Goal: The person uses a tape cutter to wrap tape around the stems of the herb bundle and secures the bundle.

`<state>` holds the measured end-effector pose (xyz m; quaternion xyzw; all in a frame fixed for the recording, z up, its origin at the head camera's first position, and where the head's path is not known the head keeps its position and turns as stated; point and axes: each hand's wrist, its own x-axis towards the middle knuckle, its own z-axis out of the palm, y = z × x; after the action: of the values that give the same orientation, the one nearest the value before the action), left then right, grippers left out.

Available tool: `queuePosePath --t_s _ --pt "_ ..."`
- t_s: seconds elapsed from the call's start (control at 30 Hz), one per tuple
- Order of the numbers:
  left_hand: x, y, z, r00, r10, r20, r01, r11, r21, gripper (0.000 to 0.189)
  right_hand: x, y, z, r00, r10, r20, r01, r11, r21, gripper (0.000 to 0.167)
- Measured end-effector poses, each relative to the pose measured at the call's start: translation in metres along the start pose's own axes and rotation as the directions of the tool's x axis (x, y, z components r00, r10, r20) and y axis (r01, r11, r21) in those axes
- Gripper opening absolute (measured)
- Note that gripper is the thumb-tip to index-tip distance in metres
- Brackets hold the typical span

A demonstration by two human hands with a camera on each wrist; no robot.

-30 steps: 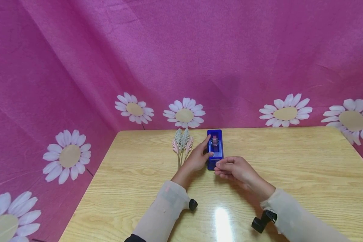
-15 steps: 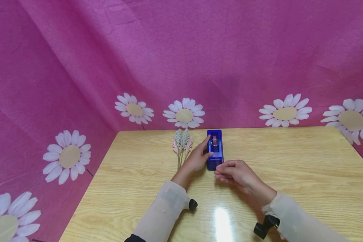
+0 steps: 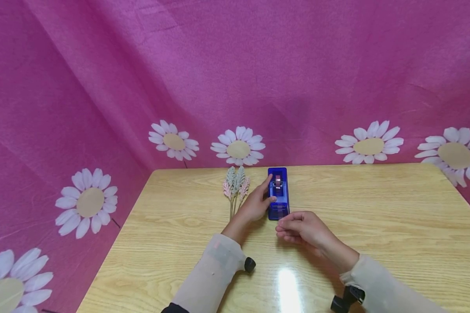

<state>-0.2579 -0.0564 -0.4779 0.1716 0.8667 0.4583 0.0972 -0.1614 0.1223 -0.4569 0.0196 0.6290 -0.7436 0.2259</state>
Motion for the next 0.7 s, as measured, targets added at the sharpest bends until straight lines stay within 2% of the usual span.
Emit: queuePosePath --t_s 0.23,0.47,0.7 --pt "0.000 0.000 0.001 1.000 -0.005 -0.005 0.005 1.000 -0.003 0.070 -0.005 0.001 0.000 1.000 0.014 -0.015 -0.014 1.000 -0.017 0.028" --pt "-0.001 0.000 0.001 1.000 -0.018 -0.001 0.018 1.000 -0.011 0.070 -0.009 0.003 0.001 1.000 0.000 0.015 0.000 1.000 0.011 0.023" --pt "0.000 0.001 0.000 1.000 -0.013 -0.001 0.013 1.000 0.009 0.069 -0.012 0.008 0.005 0.999 -0.011 0.034 0.011 1.000 -0.007 0.012"
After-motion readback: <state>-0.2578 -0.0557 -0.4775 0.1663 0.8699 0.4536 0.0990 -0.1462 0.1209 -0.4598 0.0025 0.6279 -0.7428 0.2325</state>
